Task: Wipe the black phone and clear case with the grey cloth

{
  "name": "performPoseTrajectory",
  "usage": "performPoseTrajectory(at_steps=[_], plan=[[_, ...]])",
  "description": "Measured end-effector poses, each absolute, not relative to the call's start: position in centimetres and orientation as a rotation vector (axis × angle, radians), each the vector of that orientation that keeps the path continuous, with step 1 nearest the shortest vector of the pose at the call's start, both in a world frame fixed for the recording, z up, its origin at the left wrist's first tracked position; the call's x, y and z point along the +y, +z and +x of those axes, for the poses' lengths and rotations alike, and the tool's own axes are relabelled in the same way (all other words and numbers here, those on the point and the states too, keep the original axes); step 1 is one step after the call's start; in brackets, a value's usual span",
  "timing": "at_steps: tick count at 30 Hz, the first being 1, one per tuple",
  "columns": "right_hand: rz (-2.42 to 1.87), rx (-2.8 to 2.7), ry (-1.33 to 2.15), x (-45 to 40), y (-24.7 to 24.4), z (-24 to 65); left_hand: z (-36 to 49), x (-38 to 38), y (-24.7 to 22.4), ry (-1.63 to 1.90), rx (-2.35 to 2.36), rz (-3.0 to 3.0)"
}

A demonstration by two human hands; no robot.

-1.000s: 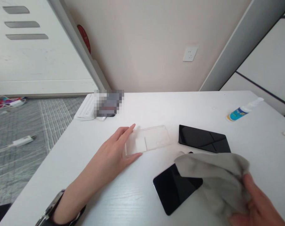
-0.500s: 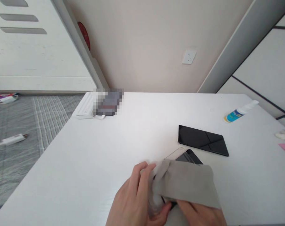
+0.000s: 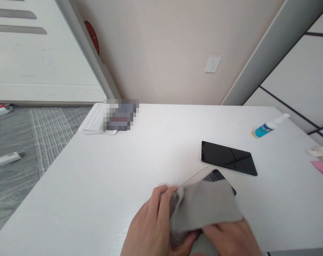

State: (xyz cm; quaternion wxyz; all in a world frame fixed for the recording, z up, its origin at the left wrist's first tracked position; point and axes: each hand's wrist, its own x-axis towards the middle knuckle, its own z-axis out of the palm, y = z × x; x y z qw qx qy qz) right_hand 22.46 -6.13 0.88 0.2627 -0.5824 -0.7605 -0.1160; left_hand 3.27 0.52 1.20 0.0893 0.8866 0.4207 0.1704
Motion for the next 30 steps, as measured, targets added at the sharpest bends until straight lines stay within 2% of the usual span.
performPoseTrajectory(at_steps=[3, 7, 11, 17, 21, 26, 30], plan=[[-1.62, -1.973, -0.283, -5.2, 1.5, 22.4, 3.7, 0.4, 1.2, 0.565, 1.286, 2.669], [-1.406, -1.963, -0.268, -4.8, 1.6, 21.6, 4.0, 0.3, 0.9, 0.544, 1.288, 2.686], [-1.553, -1.952, -0.211, -4.8, 1.6, 22.0, 4.1, 0.4, 0.9, 0.636, 1.295, 2.756], [-1.364, -1.955, -0.216, -4.9, 1.0, 21.7, 3.8, 0.6, 1.3, 0.519, 1.275, 2.808], [-1.576, -2.0, -0.21, -4.4, 1.9, 22.9, 4.2, 0.7, 1.3, 0.6, 1.286, 2.836], [-1.297, -2.061, -0.18, -5.1, 2.0, 23.6, 4.2, 0.7, 1.4, 0.554, 1.276, 2.86], [-1.48, -2.105, -0.238, -5.0, 2.8, 25.6, 4.3, 0.7, 1.4, 0.575, 1.279, 2.85]])
